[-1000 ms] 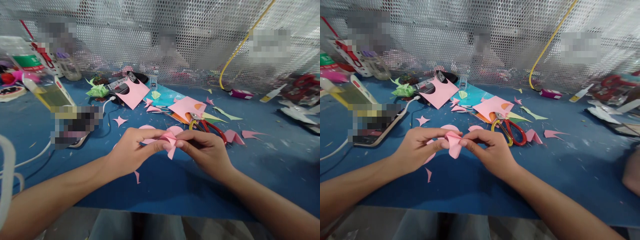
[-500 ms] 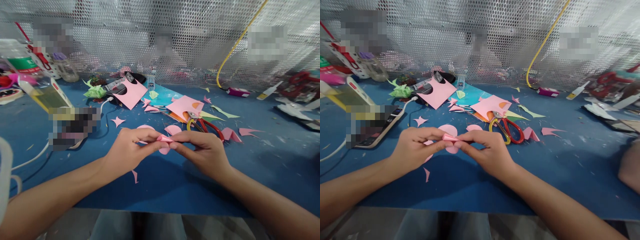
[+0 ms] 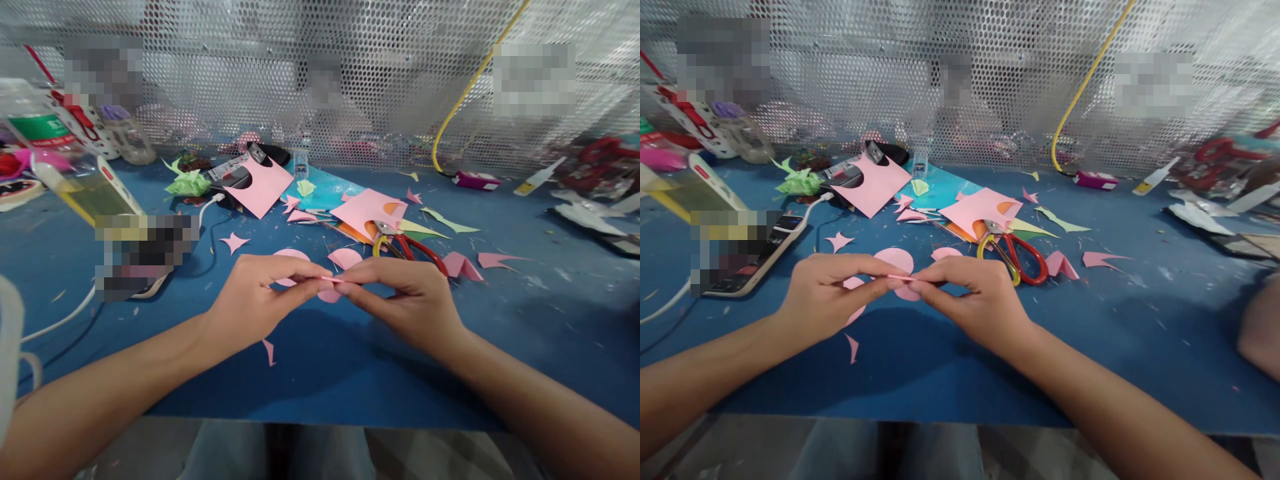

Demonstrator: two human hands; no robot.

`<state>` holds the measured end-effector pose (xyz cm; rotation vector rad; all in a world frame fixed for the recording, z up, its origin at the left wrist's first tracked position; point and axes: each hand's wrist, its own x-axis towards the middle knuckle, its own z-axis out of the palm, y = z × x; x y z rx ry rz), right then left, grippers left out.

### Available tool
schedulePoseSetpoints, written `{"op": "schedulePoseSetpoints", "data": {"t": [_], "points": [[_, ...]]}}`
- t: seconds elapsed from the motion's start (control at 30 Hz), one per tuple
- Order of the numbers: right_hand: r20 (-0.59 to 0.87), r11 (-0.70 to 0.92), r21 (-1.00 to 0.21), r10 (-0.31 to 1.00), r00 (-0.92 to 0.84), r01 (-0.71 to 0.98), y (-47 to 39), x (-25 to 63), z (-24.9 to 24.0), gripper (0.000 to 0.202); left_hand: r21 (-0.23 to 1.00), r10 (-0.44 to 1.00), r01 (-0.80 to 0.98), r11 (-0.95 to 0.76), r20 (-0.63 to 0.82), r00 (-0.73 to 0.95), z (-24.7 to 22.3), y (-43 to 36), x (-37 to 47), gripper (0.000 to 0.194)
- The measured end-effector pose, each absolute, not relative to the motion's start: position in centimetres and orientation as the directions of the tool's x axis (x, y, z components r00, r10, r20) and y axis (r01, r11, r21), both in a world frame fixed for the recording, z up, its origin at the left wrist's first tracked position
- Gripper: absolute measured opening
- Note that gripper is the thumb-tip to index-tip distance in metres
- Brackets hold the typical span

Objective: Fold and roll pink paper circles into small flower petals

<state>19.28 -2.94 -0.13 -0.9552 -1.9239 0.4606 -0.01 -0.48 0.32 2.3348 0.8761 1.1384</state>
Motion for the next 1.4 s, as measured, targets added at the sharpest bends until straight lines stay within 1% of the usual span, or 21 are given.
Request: {"op": "schedulePoseSetpoints", "data": {"t": [0.27, 0.43, 0.57, 0.77, 0.87, 0.97, 1.03, 1.1, 1.17, 1.3, 1.4], "points": [[0.635, 0.696, -0.522, 0.703, -0.320, 0.493, -3.1, 19.6, -0.3, 0.011, 0.595, 0.680, 0.345, -0.726, 0.547, 0.487, 0.6, -0.5, 0.3, 0.010], [0.632, 0.712, -0.485, 0.687, -0.359, 0.508, -3.0, 19.7, -0.3, 0.010, 0.586, 0.659, 0.318, -0.745, 0.576, 0.484, 0.5, -0.5, 0.4, 0.013], [0.613, 0.696, -0.494, 0.704, -0.359, 0.521, -3.1, 19.7, -0.3, 0.009, 0.538, 0.631, 0.335, -0.773, 0.594, 0.499, 0.2, -0.4, 0.2, 0.011], [0.548, 0.626, -0.590, 0.774, -0.316, 0.510, -3.1, 19.5, -0.6, 0.009, 0.433, 0.547, 0.334, -0.837, 0.656, 0.520, 0.1, -0.2, 0.1, 0.010], [0.514, 0.601, -0.611, 0.796, -0.319, 0.516, -3.1, 19.4, -0.5, 0.010, 0.377, 0.509, 0.342, -0.861, 0.673, 0.537, 0.0, -0.2, 0.1, 0.010], [0.503, 0.599, -0.588, 0.797, -0.335, 0.543, -3.3, 19.3, -0.4, 0.012, 0.326, 0.495, 0.376, -0.867, 0.652, 0.575, 0.1, -0.3, 0.0, 0.010], [0.525, 0.613, -0.554, 0.782, -0.334, 0.564, -3.5, 19.3, -0.3, 0.012, 0.284, 0.470, 0.381, -0.880, 0.634, 0.614, 0.2, -0.4, 0.0, 0.010], [0.539, 0.610, -0.545, 0.781, -0.317, 0.576, -3.7, 19.2, -0.3, 0.012, 0.248, 0.449, 0.383, -0.890, 0.625, 0.639, 0.4, -0.4, -0.1, 0.011], [0.505, 0.572, -0.591, 0.812, -0.292, 0.569, -3.7, 19.0, -0.2, 0.012, 0.241, 0.456, 0.400, -0.884, 0.632, 0.627, 0.5, -0.5, -0.2, 0.012], [0.378, 0.451, -0.750, 0.892, -0.246, 0.483, -3.6, 18.7, 0.0, 0.011, 0.286, 0.488, 0.409, -0.866, 0.658, 0.573, 0.5, -0.7, -0.1, 0.012], [0.358, 0.411, -0.800, 0.912, -0.202, 0.436, -3.6, 18.5, 0.1, 0.014, 0.313, 0.496, 0.394, -0.864, 0.662, 0.563, 0.3, -0.8, -0.1, 0.010]]}}
